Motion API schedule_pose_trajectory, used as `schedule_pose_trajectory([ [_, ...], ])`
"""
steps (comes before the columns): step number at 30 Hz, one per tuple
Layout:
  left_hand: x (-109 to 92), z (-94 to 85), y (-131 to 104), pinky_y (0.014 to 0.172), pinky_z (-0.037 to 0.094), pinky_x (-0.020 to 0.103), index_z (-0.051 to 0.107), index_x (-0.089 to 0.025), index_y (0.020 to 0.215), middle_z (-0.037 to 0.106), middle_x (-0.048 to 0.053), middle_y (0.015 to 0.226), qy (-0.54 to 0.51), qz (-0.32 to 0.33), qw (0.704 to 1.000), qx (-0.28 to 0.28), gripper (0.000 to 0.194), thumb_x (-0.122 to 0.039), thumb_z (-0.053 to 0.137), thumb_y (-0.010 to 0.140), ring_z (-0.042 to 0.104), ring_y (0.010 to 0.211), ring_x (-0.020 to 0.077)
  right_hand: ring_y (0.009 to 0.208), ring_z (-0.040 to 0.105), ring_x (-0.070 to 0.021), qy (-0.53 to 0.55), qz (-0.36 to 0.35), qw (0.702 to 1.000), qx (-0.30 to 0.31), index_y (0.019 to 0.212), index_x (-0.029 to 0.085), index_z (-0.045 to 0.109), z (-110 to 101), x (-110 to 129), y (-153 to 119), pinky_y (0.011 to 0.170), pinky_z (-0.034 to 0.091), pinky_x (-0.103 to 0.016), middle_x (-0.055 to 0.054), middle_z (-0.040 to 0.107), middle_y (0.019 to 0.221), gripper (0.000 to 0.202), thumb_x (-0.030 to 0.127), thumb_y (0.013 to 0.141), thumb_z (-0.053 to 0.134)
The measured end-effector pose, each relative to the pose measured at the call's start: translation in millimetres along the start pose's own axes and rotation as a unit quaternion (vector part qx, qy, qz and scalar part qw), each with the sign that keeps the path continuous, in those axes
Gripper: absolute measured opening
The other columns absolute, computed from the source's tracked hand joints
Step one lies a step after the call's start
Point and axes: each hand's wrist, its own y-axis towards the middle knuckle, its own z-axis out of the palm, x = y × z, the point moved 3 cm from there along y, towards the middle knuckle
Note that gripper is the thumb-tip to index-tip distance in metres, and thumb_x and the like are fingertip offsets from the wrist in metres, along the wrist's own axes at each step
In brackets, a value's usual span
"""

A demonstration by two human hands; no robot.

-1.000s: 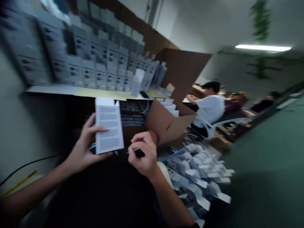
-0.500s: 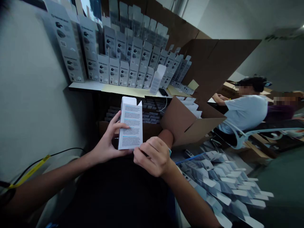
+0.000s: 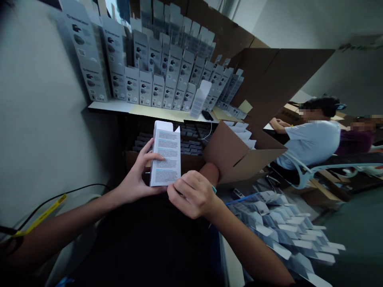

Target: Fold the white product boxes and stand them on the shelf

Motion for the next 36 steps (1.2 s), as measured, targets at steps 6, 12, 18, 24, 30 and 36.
schedule_pose_trajectory([
  [6, -0.2, -0.4, 0.3, 0.102, 0.052, 0.056, 0.054, -0.032, 0.120, 0.007, 0.008, 0.165, 0.008, 0.004, 1.000, 0.003, 0.067, -0.037, 0.088, 0.062, 0.027, 0.147, 0.0420, 0.068, 0.051, -0.0162, 0.003, -0.009, 1.000, 0.017, 0.088, 0.014, 0.069, 4.3, 1.8, -6.9, 0.059, 0.048, -0.031, -0.003, 0.062, 0.068, 0.007, 0.011, 0.082, 0.069],
  [12, -0.5, -0.4, 0.4, 0.102, 0.054, 0.053, 0.053, -0.030, 0.121, 0.006, 0.009, 0.165, 0.017, 0.010, 1.000, 0.013, 0.067, -0.036, 0.087, 0.064, 0.022, 0.149, 0.0414, 0.068, 0.051, -0.0153, 0.000, -0.008, 1.000, 0.016, 0.085, 0.015, 0.070, 4.8, 2.6, -7.1, 0.060, 0.047, -0.030, -0.002, 0.062, 0.069, 0.005, 0.012, 0.085, 0.065],
  [18, -2.2, -0.2, 0.3, 0.098, 0.056, 0.052, 0.054, -0.029, 0.120, 0.005, 0.009, 0.165, 0.003, -0.004, 1.000, 0.008, 0.066, -0.036, 0.087, 0.063, 0.031, 0.145, 0.0417, 0.068, 0.049, -0.0153, -0.011, -0.009, 1.000, 0.021, 0.084, 0.017, 0.070, 5.5, 3.7, -5.4, 0.060, 0.046, -0.030, -0.002, 0.061, 0.068, 0.006, 0.015, 0.085, 0.064],
  [24, -2.4, -0.6, 1.1, 0.095, 0.058, 0.051, 0.054, -0.029, 0.120, 0.005, 0.010, 0.165, 0.005, -0.003, 1.000, 0.006, 0.068, -0.036, 0.088, 0.061, 0.031, 0.145, 0.0420, 0.069, 0.050, -0.0158, -0.006, -0.005, 1.000, 0.027, 0.084, 0.016, 0.070, 6.6, 4.2, -6.1, 0.061, 0.046, -0.030, -0.002, 0.062, 0.069, 0.004, 0.013, 0.083, 0.067],
  [30, -2.3, 0.5, 0.7, 0.097, 0.057, 0.052, 0.054, -0.029, 0.118, 0.006, 0.010, 0.164, -0.008, -0.006, 1.000, 0.012, 0.067, -0.035, 0.088, 0.061, 0.025, 0.148, 0.0419, 0.069, 0.051, -0.0165, 0.027, 0.029, 0.998, 0.046, 0.084, 0.016, 0.068, 6.4, 1.0, -5.6, 0.061, 0.045, -0.032, -0.003, 0.064, 0.071, 0.002, 0.017, 0.083, 0.067],
  [36, 1.6, 1.8, 0.3, 0.099, 0.056, 0.052, 0.054, -0.031, 0.118, 0.006, 0.008, 0.164, -0.018, -0.004, 1.000, 0.012, 0.066, -0.036, 0.088, 0.062, 0.027, 0.148, 0.0392, 0.072, 0.052, -0.0195, 0.107, 0.061, 0.991, 0.060, 0.094, 0.016, 0.067, 6.5, -1.7, -11.0, 0.061, 0.046, -0.035, -0.005, 0.064, 0.075, 0.019, 0.033, 0.087, 0.063],
])
